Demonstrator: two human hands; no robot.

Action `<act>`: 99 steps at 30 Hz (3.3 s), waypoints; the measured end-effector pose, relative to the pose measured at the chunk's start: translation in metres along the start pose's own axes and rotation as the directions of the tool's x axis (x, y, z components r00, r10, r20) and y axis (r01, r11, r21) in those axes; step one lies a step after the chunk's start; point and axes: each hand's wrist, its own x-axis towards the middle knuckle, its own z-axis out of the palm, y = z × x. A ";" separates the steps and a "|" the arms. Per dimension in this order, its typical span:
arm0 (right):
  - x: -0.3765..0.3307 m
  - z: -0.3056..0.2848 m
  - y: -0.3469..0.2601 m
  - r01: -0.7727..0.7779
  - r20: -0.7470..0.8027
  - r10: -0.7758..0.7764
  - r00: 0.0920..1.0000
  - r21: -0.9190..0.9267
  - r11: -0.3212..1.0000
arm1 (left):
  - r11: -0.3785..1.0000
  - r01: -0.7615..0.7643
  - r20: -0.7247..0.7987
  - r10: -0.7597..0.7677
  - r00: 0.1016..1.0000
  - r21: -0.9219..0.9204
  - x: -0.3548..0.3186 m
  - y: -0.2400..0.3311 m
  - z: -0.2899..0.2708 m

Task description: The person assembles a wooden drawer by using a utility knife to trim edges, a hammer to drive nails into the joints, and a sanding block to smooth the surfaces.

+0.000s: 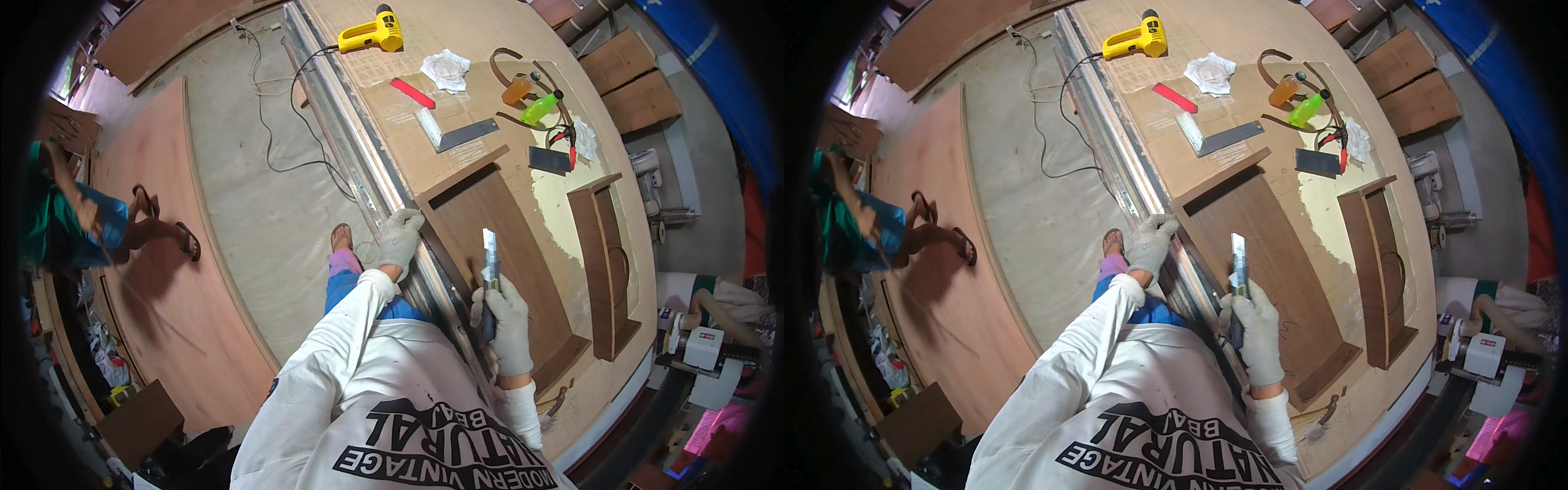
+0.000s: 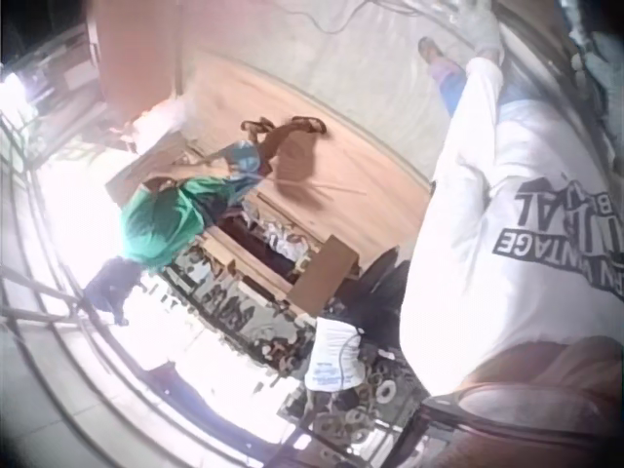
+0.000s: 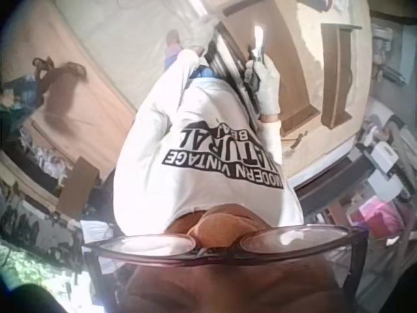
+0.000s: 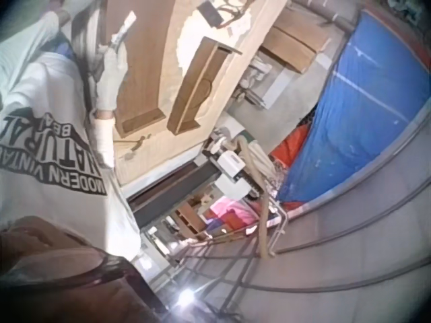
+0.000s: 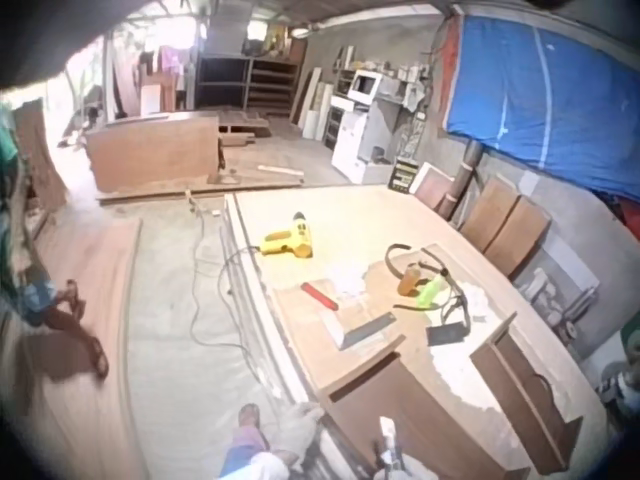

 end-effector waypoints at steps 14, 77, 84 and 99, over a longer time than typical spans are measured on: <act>0.074 0.038 -0.058 -0.299 0.170 0.405 0.899 -0.439 0.847 | 0.992 0.101 0.172 -0.112 0.979 0.071 0.008 0.011 -0.031; 0.157 0.112 -0.138 0.598 0.809 0.313 0.498 -0.060 -0.799 | 0.959 -0.062 0.272 -0.016 0.962 0.276 -0.015 0.005 -0.011; 0.155 0.054 -0.134 0.640 0.639 -0.048 0.768 -0.769 0.002 | 0.996 0.014 0.190 -0.031 0.981 0.092 -0.014 0.015 -0.032; 0.084 0.035 -0.044 -0.153 0.213 0.224 0.951 -0.303 0.941 | 0.955 -0.069 0.249 -0.006 0.969 0.290 -0.012 0.004 -0.048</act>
